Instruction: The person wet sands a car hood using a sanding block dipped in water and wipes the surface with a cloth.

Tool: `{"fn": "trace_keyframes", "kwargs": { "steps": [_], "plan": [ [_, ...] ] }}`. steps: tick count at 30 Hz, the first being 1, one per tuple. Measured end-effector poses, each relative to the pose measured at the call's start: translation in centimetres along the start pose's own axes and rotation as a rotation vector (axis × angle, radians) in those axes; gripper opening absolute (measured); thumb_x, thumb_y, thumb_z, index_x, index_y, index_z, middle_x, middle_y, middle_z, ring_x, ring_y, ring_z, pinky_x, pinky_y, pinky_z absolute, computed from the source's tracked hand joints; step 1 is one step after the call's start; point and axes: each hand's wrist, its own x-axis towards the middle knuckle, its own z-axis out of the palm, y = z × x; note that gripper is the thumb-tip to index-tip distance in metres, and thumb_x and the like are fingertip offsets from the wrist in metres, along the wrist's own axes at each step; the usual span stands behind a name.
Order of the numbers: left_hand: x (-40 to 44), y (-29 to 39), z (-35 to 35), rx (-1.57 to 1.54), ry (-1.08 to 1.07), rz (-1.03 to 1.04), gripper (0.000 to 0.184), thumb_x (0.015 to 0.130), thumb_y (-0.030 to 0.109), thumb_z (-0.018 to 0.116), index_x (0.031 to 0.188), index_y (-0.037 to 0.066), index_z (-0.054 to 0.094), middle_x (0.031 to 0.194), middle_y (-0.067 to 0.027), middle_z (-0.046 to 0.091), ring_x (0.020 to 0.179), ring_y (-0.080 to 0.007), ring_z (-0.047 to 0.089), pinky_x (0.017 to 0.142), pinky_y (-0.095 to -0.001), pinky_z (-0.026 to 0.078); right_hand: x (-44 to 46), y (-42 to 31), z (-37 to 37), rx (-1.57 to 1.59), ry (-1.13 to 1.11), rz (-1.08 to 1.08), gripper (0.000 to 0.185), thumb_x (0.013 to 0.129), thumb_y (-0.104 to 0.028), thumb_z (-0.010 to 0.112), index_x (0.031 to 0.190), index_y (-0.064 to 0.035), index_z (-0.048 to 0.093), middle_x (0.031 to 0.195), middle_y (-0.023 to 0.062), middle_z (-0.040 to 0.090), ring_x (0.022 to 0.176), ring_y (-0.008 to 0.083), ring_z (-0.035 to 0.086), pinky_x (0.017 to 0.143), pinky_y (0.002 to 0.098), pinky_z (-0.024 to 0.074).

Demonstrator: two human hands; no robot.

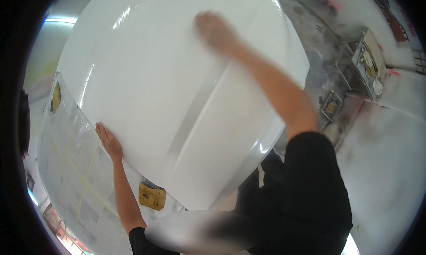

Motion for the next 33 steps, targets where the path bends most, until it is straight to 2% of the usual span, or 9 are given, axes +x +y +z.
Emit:
{"fn": "trace_keyframes", "kwargs": {
  "steps": [3,5,10,15,18,19,24,28,33],
  "plan": [
    [0.1,-0.2,-0.5,0.015,0.020,0.011,0.052,0.112,0.023,0.033,0.155,-0.005,0.036,0.166,-0.0222,0.029,0.155,-0.0395,0.022,0.127,-0.0458,0.020,4.9,15.9,8.9,0.101,0.189,0.264,0.035,0.099,-0.025,0.053,0.117,0.0038,0.061,0.104,0.0188,0.064,0.111,0.0347,0.059,0.092,0.0480,0.0507],
    [-0.1,0.5,-0.8,-0.003,0.007,0.008,0.051,0.112,0.022,0.033,0.155,-0.005,0.037,0.166,-0.0220,0.030,0.155,-0.0395,0.022,0.127,-0.0458,0.020,3.3,9.4,3.7,-0.506,0.102,0.257,0.040,0.101,-0.029,0.052,0.120,0.0052,0.060,0.109,0.0209,0.064,0.112,0.0377,0.058,0.094,0.0498,0.0485],
    [0.2,-1.5,-0.4,0.040,0.017,0.053,0.051,0.112,0.022,0.032,0.156,-0.004,0.036,0.166,-0.0217,0.030,0.156,-0.0390,0.021,0.127,-0.0455,0.020,-8.0,-13.1,-4.4,0.141,-0.101,0.164,0.055,0.102,-0.029,0.052,0.147,0.0045,0.048,0.159,0.0212,0.041,0.149,0.0382,0.035,0.126,0.0483,0.0234],
    [0.1,0.5,-0.7,0.012,-0.015,-0.031,0.052,0.112,0.023,0.031,0.157,-0.003,0.034,0.167,-0.0190,0.029,0.156,-0.0368,0.021,0.128,-0.0442,0.020,-1.8,10.5,-1.6,0.072,-0.049,0.245,0.040,0.102,-0.016,0.047,0.136,0.0027,0.057,0.147,0.0168,0.055,0.141,0.0327,0.047,0.122,0.0449,0.0333],
    [0.2,-0.9,-0.4,0.024,-0.012,-0.015,0.053,0.112,0.023,0.031,0.157,-0.003,0.034,0.167,-0.0192,0.029,0.156,-0.0367,0.021,0.128,-0.0443,0.020,0.9,21.7,0.1,-0.240,-0.174,0.659,0.044,0.107,-0.031,0.044,0.126,0.0062,0.058,0.132,0.0232,0.061,0.126,0.0391,0.056,0.107,0.0471,0.0461],
    [-0.3,-1.1,-0.7,0.037,-0.027,-0.027,0.053,0.112,0.023,0.031,0.157,-0.003,0.034,0.167,-0.0195,0.029,0.156,-0.0368,0.021,0.128,-0.0444,0.020,-0.1,17.7,-0.8,-0.317,-0.015,0.403,0.026,0.098,-0.016,0.050,0.113,0.0017,0.062,0.110,0.0175,0.064,0.106,0.0337,0.060,0.086,0.0490,0.0508],
    [0.3,-1.6,-0.1,0.056,-0.017,0.012,0.053,0.112,0.022,0.031,0.157,-0.005,0.034,0.167,-0.0206,0.029,0.156,-0.0374,0.022,0.128,-0.0446,0.019,-6.7,-3.9,-2.7,0.214,-0.094,0.279,0.060,0.099,-0.031,0.058,0.147,0.0029,0.046,0.159,0.0238,0.040,0.150,0.0437,0.031,0.126,0.0526,0.0205],
    [0.3,0.0,-0.6,0.029,-0.023,-0.005,0.052,0.111,0.021,0.032,0.156,-0.005,0.035,0.167,-0.0206,0.029,0.156,-0.0375,0.022,0.128,-0.0443,0.019,-3.1,6.6,0.2,0.178,0.021,0.048,0.053,0.103,-0.030,0.053,0.143,0.0044,0.050,0.155,0.0150,0.048,0.144,0.0392,0.041,0.122,0.0521,0.0303],
    [0.1,0.4,-0.8,-0.006,-0.028,-0.029,0.051,0.111,0.020,0.033,0.156,-0.004,0.036,0.167,-0.0204,0.029,0.156,-0.0371,0.022,0.128,-0.0439,0.020,3.8,15.6,1.9,-0.132,-0.078,0.464,0.043,0.104,-0.026,0.047,0.135,0.0040,0.055,0.145,0.0217,0.053,0.136,0.0414,0.046,0.116,0.0525,0.0350]
  ]
}}
